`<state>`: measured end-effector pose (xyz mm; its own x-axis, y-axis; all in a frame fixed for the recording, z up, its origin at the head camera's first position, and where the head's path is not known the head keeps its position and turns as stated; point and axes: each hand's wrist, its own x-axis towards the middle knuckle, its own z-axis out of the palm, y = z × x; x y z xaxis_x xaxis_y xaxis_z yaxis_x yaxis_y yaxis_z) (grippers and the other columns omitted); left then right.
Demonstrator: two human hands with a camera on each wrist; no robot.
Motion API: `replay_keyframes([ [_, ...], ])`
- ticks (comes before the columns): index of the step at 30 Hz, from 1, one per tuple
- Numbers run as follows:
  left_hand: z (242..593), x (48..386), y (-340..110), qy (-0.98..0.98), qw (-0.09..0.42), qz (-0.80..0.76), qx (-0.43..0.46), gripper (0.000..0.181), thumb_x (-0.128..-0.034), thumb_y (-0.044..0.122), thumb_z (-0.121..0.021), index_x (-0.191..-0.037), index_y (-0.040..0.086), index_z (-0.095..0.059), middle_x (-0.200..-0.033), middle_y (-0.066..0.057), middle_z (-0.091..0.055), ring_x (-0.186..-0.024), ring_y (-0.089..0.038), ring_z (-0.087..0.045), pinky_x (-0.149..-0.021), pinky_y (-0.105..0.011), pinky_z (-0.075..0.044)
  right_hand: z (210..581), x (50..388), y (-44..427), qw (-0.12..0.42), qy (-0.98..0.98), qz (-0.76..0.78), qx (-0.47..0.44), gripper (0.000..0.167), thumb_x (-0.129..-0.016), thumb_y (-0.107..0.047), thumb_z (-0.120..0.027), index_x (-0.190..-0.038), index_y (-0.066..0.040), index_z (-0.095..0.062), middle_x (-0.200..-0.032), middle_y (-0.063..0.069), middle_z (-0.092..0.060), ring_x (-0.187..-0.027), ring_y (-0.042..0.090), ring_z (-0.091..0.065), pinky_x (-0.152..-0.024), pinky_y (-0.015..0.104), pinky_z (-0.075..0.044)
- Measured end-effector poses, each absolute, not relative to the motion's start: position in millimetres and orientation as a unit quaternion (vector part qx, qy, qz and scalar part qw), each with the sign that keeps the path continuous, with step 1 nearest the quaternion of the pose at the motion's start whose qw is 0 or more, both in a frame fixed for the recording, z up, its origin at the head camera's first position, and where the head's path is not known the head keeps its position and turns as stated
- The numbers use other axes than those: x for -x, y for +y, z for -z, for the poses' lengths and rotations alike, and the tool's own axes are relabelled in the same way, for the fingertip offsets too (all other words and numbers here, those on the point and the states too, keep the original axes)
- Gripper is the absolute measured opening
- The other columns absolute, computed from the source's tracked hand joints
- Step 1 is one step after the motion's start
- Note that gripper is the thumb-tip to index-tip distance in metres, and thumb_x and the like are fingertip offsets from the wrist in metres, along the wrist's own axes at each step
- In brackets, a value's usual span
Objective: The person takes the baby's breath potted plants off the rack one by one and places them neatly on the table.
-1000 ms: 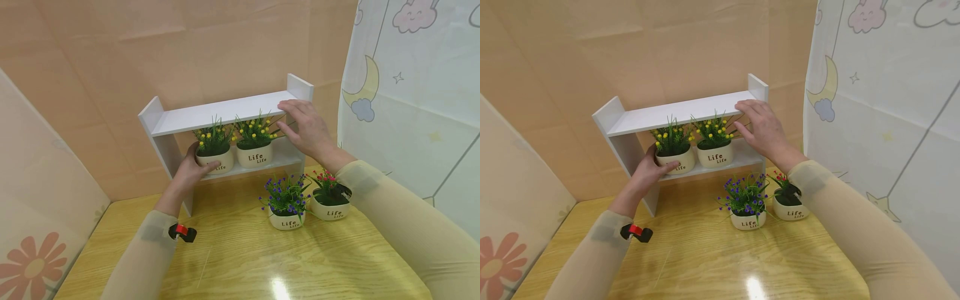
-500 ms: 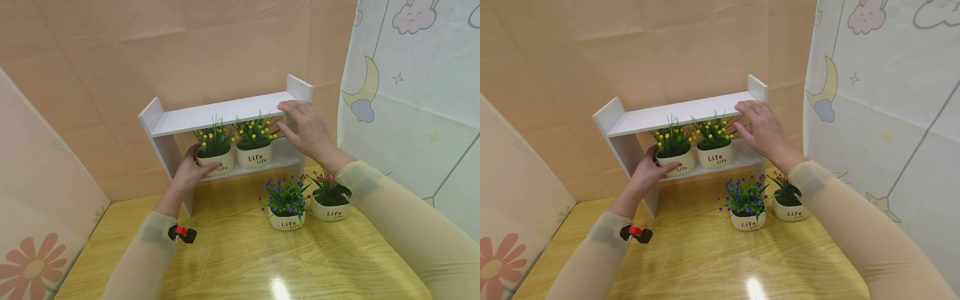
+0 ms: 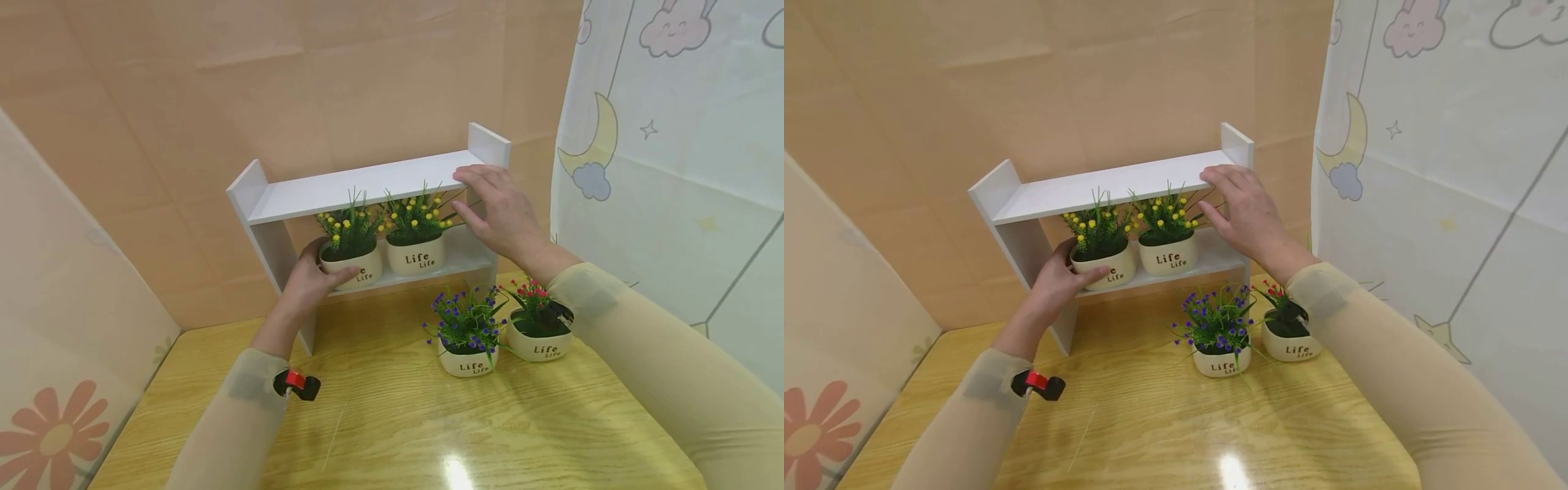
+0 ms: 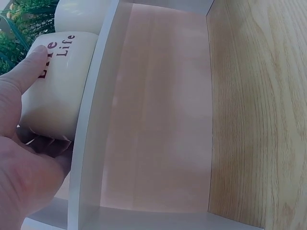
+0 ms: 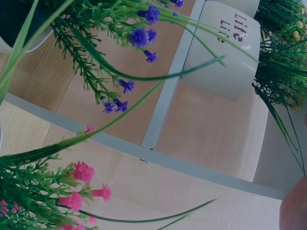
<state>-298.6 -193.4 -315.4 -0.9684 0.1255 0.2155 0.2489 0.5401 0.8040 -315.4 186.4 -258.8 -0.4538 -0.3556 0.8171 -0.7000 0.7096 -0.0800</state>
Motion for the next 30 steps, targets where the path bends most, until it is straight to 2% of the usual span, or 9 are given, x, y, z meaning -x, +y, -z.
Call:
replay_keyframes([
  [9, 314.9, 292.0, -194.9, -0.877, 0.068, 0.466, 0.099, 0.111, -0.0887, 0.052, -0.092, -0.171, 0.009, -0.032, -0.169, -0.015, -0.042, -0.149, -0.039, -0.048, -0.12, -0.06, -0.045, 258.8, 315.6, 186.2, 0.41, -0.831, -0.204, -0.316, 0.049, -0.105, -0.017, -0.077, -0.149, -0.001, -0.062, -0.155, 0.019, -0.06, -0.15, 0.04, -0.047, -0.131, 0.049, -0.033],
  [17, 315.9, 280.9, -196.6, -0.873, 0.061, 0.475, 0.091, 0.116, -0.087, 0.056, -0.093, -0.173, 0.011, -0.029, -0.173, -0.012, -0.038, -0.153, -0.034, -0.044, -0.124, -0.059, -0.041, 259.3, 315.8, 186.6, 0.411, -0.83, -0.205, -0.317, 0.049, -0.104, -0.016, -0.078, -0.148, -0.001, -0.062, -0.154, 0.018, -0.061, -0.15, 0.04, -0.047, -0.13, 0.05, -0.033],
  [30, 320.1, 265.1, -197.4, -0.867, 0.062, 0.483, 0.105, 0.117, -0.0834, 0.055, -0.096, -0.17, 0.011, -0.031, -0.165, -0.012, -0.043, -0.142, -0.034, -0.052, -0.12, -0.058, -0.045, 258.7, 314.1, 186.9, 0.412, -0.831, -0.203, -0.315, 0.05, -0.104, -0.016, -0.078, -0.149, -0.001, -0.061, -0.155, 0.018, -0.06, -0.15, 0.04, -0.047, -0.13, 0.049, -0.033],
])
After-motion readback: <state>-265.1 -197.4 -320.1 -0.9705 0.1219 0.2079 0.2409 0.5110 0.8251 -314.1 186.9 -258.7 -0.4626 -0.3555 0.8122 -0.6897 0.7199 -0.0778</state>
